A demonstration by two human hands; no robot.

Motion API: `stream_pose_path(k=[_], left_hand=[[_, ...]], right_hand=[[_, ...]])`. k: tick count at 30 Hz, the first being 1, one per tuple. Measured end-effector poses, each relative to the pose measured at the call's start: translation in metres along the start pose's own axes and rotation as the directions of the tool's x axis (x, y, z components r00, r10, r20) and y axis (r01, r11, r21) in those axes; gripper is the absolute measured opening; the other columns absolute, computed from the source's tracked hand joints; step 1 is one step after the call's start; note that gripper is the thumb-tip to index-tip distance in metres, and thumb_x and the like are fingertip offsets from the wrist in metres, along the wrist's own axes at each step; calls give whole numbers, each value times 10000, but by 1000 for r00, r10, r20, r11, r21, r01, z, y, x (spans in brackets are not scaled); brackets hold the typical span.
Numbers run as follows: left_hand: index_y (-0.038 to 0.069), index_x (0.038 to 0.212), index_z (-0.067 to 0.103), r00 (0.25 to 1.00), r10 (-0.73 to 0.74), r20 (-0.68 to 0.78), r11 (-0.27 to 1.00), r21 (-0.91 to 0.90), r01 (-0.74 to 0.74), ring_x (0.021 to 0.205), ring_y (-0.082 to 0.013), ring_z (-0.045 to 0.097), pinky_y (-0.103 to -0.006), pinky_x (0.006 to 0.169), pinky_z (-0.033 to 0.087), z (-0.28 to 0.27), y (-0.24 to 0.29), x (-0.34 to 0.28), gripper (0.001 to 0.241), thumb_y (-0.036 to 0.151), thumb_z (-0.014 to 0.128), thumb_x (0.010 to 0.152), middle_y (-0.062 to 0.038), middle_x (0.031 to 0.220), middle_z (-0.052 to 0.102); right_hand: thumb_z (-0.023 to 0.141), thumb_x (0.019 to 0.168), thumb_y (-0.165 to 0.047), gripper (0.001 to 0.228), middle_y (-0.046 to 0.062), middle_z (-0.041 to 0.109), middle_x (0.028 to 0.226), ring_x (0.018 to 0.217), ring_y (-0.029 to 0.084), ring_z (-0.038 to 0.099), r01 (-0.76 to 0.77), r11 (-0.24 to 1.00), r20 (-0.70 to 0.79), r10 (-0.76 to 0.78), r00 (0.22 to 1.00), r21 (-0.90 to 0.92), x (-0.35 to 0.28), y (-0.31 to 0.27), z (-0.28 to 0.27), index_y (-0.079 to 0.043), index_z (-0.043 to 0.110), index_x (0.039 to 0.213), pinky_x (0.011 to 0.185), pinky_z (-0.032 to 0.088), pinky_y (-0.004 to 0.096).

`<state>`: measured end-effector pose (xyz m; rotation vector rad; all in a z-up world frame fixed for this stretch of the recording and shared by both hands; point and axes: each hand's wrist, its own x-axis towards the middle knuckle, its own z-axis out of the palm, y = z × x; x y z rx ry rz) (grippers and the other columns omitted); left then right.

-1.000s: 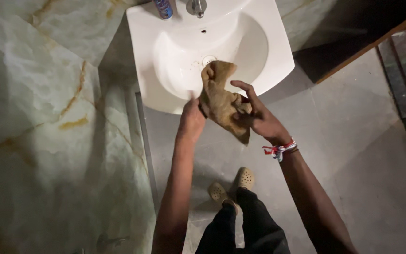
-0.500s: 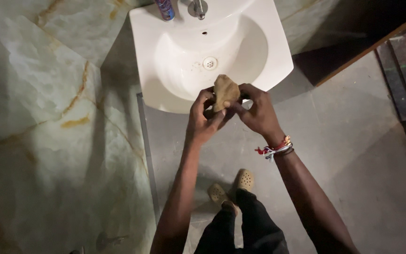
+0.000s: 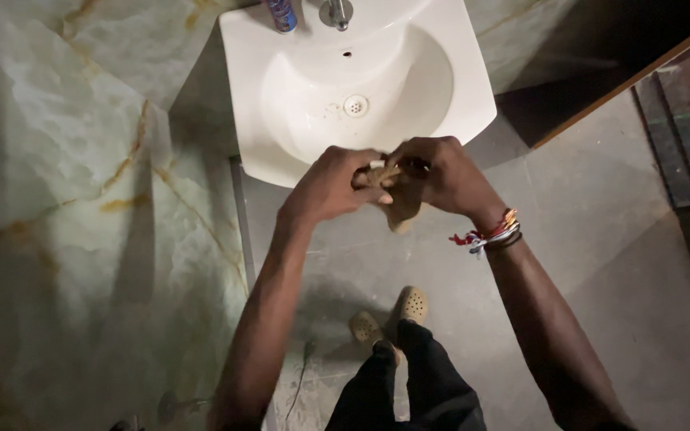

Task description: The person wipes the exterior rim and interior bowl of a white porcelain sink using a brown cloth, occasionally spraying the surface from a cleaning bottle and wiping the faucet.

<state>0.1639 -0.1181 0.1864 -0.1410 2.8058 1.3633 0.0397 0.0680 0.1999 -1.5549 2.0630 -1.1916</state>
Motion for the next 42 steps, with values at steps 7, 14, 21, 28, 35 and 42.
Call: stream_pose_path(k=[7,14,21,28,35,42], left_hand=[[8,982,773,985,158,-71,953,273,-133,743,-282,708,-431,705,561,29,-63,3,261,250,784,886,-165,847,739],[52,1030,761,926,-244,288,967,149,208,608,-222,698,-348,604,549,-2,-90,-21,388,407,780,874,-112,755,748],[20,1050,736,886,-460,65,886,100,453,864,-265,772,-417,712,628,0,-139,36,377,357,737,882,-186,1020,784],[-7,1528,275,640,-405,-653,650,287,704,1435,-472,320,-620,1061,339,39,-235,60,810,321,683,911,-363,1535,262],[-65,1550,214,441,-401,-803,551,173,816,1136,-504,601,-592,882,510,27,-283,38,902,499,636,988,-390,1410,417],[-111,1562,255,370,-677,-636,433,62,900,1324,-462,498,-583,1028,474,-2,-254,59,864,527,506,1037,-358,1478,430]], right_hand=[[786,840,-332,317,136,779,826,744,311,718,-310,875,499,469,728,-371,-8,66,34,-46,729,963,754,574,430],[666,954,-241,219,140,764,900,812,301,730,-220,951,441,297,847,-217,-41,117,12,-59,714,1066,798,576,426],[688,844,-140,350,159,753,1173,1053,316,710,-83,963,98,111,989,-255,0,163,-16,-100,759,1184,930,559,445],[780,824,-125,650,225,503,1470,1241,401,554,-371,806,-363,211,908,-461,-5,184,60,-17,529,1414,1018,507,527],[469,1033,-462,686,209,347,1624,1479,377,333,-220,793,-43,239,970,-567,30,177,156,-42,366,1566,1203,227,558],[370,926,-720,892,225,399,1550,1418,364,388,-73,810,278,283,918,-582,72,127,209,-92,306,1556,1206,221,526]])
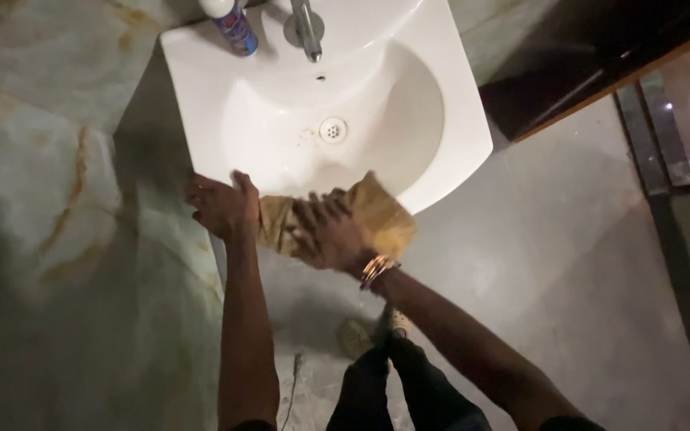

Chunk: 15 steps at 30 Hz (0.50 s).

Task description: The person wipes the exterior rim and interior bowl of a white porcelain sink using a brown cloth, occasionally spraying the surface from a cleaning bottle and wiping the faucet.

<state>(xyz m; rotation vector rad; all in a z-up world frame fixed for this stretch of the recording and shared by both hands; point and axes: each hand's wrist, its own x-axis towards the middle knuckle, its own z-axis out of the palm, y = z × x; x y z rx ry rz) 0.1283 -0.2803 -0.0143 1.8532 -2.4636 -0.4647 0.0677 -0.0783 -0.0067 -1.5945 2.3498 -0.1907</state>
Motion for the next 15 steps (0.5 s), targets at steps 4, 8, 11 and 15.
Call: stream_pose_path(k=[4,8,11,15], left_hand=[[-65,1636,157,908,317,-273,946,154,-284,1566,-415,177,-585,1206,299,2,-6,0,834,459,494,1081,-293,1698,130],[-23,1660,116,925,348,-152,937,46,-345,1608,-349,65,-592,1257,174,0,-8,4,805,425,444,1077,-171,1743,23],[3,1673,151,881,455,-132,890,80,-448,1631,-302,86,-582,1278,175,-1,-7,4,772,417,425,1082,-134,1762,39],[10,1669,178,881,465,-84,884,95,-457,1618,-285,84,-585,1258,181,0,-5,6,756,452,403,1098,-125,1753,55]], right_hand=[[287,1079,-544,649,190,492,1505,1390,359,465,3,989,-22,1,1000,145,-3,13,3,-154,330,1597,1247,252,568],[350,1065,-609,525,37,638,1392,1402,226,538,-97,991,-145,110,983,92,-49,73,-9,-270,568,1401,1341,317,468],[377,1042,-572,545,70,558,1511,1494,273,423,-68,997,-283,74,956,34,-85,138,-33,-230,589,1410,1279,279,499],[347,1068,-549,611,111,343,1692,1582,313,257,-88,995,-308,67,949,-54,-103,199,-64,-211,474,1560,1291,166,581]])
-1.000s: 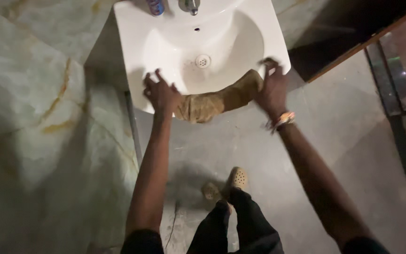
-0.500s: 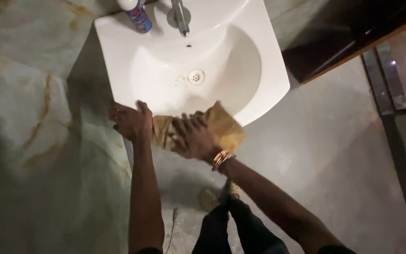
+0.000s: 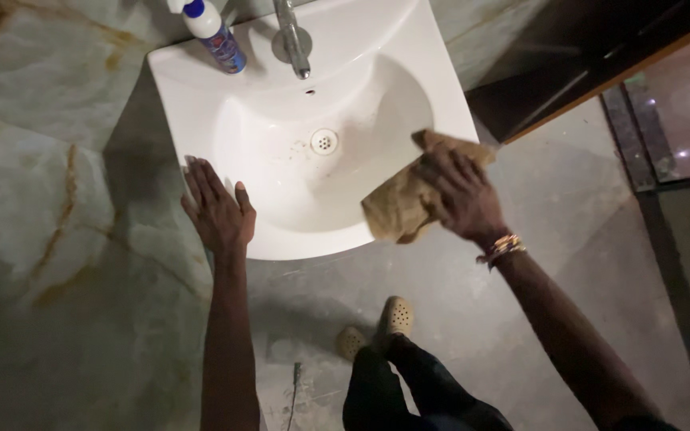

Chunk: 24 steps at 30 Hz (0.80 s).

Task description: The person wipes the exterior rim and interior bowl of a white porcelain sink using a brown cloth, occasionally spraying the surface from a cleaning bottle and wiping the faucet.

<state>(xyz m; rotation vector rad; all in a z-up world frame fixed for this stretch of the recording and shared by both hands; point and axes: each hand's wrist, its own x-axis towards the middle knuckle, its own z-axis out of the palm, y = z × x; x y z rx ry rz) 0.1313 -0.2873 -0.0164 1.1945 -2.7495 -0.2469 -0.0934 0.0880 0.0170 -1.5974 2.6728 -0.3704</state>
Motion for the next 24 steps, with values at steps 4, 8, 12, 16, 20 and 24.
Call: stream_pose_path(k=[4,8,12,16,20,24], left_hand=[[20,1652,220,1000,-6,0,999,-36,6,1608,-284,93,-579,1242,189,-1,-2,0,741,481,389,1097,-115,1746,87],[24,1661,238,999,19,-42,999,-43,-21,1614,-287,110,-579,1243,198,3,-4,-3,738,479,397,1102,-118,1753,100],[9,1650,267,997,30,-72,999,-21,-31,1615,-288,131,-579,1236,236,2,-3,-3,752,479,434,1087,-125,1754,124],[19,1641,282,999,20,-49,999,-38,-22,1603,-289,138,-584,1223,246,-4,-3,-1,777,476,478,1044,-118,1743,147],[17,1638,287,999,13,-34,999,-51,-15,1611,-283,140,-574,1228,253,-5,-3,-1,780,450,505,1026,-113,1751,146],[7,1634,307,994,51,-98,998,-40,-55,1607,-297,161,-580,1220,273,2,-7,-2,775,434,539,1030,-127,1748,159]], right_hand=[[355,1043,-507,636,123,228,1715,1583,360,169,-270,960,-64,274,960,69,6,8,8,-208,396,1603,1257,120,580],[409,1040,-493,675,125,174,1740,1582,396,100,-431,900,-154,418,896,-63,13,-15,42,-193,364,1643,1251,86,619],[405,1060,-478,684,99,156,1784,1641,347,92,-440,885,-135,422,896,-154,6,-65,64,-191,320,1676,1307,76,595],[389,1036,-612,881,261,46,1732,1616,379,46,-351,916,-276,394,877,192,7,-82,64,-48,137,1665,1291,69,585],[401,1015,-658,928,239,63,1716,1591,374,42,-506,854,-206,521,829,125,16,-47,52,-37,113,1642,1271,84,551],[441,1003,-600,893,190,131,1732,1603,361,99,-585,808,-110,589,801,64,53,-6,40,-56,171,1658,1269,109,571]])
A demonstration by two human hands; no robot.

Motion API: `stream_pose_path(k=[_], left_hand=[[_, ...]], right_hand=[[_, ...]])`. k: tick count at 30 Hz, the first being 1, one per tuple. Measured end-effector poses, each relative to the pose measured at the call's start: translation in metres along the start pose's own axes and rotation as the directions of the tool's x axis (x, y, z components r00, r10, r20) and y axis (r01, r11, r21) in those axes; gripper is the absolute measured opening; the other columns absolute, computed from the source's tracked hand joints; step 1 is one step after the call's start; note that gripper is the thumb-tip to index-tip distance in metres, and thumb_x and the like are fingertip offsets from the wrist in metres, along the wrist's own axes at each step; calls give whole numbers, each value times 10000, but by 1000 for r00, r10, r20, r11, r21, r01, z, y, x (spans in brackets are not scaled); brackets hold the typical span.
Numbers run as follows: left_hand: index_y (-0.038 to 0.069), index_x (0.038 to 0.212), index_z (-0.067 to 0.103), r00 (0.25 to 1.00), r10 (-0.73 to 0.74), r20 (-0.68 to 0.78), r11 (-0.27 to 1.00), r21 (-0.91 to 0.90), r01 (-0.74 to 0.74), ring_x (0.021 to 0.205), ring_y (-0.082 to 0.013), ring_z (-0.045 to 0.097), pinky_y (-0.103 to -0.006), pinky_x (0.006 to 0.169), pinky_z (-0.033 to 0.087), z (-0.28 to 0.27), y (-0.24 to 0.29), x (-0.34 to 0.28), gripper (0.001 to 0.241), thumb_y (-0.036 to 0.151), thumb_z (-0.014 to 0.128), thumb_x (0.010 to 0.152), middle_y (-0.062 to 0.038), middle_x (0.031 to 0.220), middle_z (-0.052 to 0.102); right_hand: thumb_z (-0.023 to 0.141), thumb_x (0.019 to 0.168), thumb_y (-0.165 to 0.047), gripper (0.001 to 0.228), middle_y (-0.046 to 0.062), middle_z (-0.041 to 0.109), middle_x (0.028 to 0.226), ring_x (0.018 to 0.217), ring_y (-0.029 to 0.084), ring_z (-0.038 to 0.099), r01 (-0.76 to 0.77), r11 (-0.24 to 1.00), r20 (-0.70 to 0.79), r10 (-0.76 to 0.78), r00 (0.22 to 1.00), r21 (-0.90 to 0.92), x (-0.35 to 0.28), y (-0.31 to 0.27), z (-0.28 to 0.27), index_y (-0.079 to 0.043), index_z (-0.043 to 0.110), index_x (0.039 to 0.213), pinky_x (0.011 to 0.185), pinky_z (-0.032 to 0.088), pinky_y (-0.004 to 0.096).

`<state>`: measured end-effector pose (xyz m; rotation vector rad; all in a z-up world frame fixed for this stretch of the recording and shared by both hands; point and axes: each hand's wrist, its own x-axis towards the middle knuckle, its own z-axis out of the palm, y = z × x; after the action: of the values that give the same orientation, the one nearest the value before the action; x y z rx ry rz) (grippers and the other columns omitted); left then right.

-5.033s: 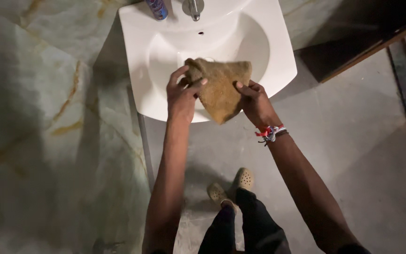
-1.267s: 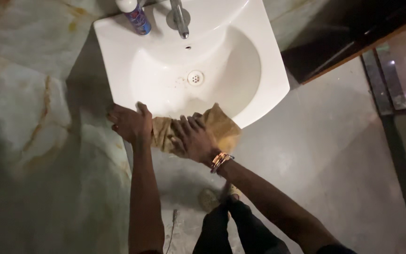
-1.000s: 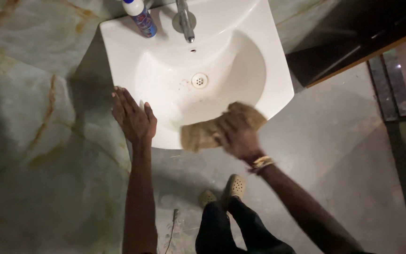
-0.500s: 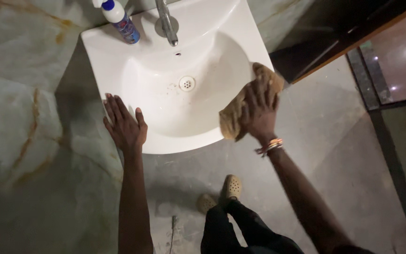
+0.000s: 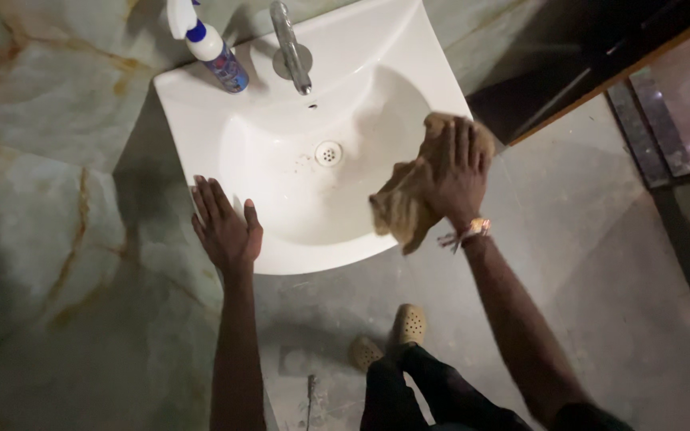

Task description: The person wipes the exterior rim and interior bowl of a white porcelain sink using a brown cloth, occasionally spraying the surface from a cleaning bottle and wiping the faucet.

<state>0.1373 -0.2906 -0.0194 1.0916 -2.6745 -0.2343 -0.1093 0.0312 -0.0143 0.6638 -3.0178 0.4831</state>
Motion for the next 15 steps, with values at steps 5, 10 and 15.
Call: stream_pose_path(k=[5,10,15], left_hand=[[-13,1618,327,999,19,-28,1000,7,-18,1590,-320,185,-595,1197,288,1,2,3,781,434,556,1020,-153,1732,183],[4,1617,332,999,-12,-31,1000,-8,12,1597,-306,197,-582,1204,298,-3,6,0,753,417,533,1021,-133,1735,195],[3,1607,343,999,-6,-38,1000,3,6,1584,-313,201,-577,1194,297,-3,6,3,741,405,532,1014,-143,1721,201]], right_hand=[[498,1089,-430,780,282,237,1708,1561,459,228,220,974,-50,-223,974,-53,75,8,-8,14,207,1660,1261,268,571],[488,1083,-399,769,289,220,1699,1549,460,250,298,953,-60,-301,952,-61,123,0,0,19,192,1656,1226,290,577],[483,1088,-443,792,263,186,1726,1585,433,227,298,951,-86,-305,949,-82,100,-8,-7,-6,174,1672,1250,281,576]])
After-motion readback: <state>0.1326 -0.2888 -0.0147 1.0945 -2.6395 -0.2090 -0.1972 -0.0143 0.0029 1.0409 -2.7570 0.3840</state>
